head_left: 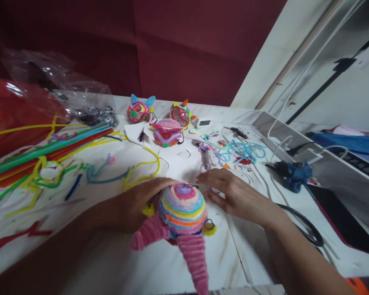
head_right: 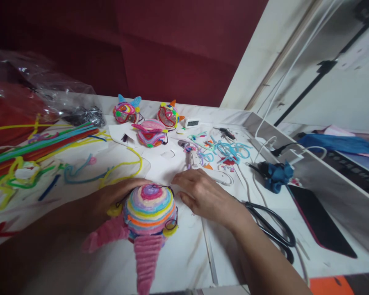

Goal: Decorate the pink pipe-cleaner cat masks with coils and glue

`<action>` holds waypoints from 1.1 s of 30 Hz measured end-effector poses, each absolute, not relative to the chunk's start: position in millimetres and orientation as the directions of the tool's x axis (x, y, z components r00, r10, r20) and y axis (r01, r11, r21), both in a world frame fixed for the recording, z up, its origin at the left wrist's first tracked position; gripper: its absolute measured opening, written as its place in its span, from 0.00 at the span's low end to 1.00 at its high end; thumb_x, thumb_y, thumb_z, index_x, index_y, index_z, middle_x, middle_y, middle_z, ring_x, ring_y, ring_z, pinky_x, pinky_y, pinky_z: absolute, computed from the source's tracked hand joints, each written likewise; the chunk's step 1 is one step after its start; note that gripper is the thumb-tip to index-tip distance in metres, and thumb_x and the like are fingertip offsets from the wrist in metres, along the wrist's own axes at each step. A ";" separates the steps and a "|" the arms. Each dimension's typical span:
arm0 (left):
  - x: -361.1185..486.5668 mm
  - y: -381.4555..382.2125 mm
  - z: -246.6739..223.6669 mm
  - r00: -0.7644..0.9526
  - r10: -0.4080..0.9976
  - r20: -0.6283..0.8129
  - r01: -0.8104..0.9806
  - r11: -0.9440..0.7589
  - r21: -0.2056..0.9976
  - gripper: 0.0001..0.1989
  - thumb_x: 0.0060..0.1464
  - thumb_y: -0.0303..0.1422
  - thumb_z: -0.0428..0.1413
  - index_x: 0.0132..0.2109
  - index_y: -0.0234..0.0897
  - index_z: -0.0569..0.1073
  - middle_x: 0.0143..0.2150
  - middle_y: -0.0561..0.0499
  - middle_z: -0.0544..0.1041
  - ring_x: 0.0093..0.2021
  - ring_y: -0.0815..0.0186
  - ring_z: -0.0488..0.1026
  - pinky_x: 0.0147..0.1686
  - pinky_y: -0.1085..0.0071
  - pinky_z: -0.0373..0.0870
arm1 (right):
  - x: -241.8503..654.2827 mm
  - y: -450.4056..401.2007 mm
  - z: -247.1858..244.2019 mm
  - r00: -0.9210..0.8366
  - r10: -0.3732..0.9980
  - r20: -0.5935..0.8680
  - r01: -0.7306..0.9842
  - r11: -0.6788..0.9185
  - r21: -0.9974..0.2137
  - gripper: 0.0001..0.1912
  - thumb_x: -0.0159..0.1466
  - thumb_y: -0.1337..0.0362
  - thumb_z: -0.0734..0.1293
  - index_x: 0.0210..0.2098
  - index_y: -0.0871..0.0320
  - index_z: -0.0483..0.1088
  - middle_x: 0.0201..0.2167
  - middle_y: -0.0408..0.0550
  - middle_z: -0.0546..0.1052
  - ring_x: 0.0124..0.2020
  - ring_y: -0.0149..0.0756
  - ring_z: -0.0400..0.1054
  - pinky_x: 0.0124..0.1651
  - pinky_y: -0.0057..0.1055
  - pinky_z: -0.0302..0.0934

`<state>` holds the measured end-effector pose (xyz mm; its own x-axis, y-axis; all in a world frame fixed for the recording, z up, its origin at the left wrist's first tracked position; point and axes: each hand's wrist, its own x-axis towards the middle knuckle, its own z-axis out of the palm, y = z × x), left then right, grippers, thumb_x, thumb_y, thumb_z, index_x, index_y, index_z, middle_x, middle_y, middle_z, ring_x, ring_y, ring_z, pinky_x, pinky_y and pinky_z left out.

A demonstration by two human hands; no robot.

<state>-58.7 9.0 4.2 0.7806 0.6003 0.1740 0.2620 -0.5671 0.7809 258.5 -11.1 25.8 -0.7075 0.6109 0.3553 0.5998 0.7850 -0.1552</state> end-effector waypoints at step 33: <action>-72.5 21.2 -6.4 0.792 0.580 0.193 0.321 -0.664 0.675 0.41 0.60 0.47 0.65 0.75 0.38 0.63 0.74 0.35 0.72 0.72 0.44 0.73 0.71 0.53 0.72 | 269.3 11.0 4.8 -0.530 0.714 0.458 0.755 0.643 -0.130 0.19 0.72 0.74 0.62 0.53 0.56 0.81 0.41 0.56 0.88 0.39 0.46 0.84 0.42 0.38 0.74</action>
<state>-72.5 21.2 -6.4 0.7916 0.5798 0.1929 0.3214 -0.6636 0.6755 269.3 11.0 4.8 -0.5295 0.7142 0.4577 0.7548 0.6429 -0.1300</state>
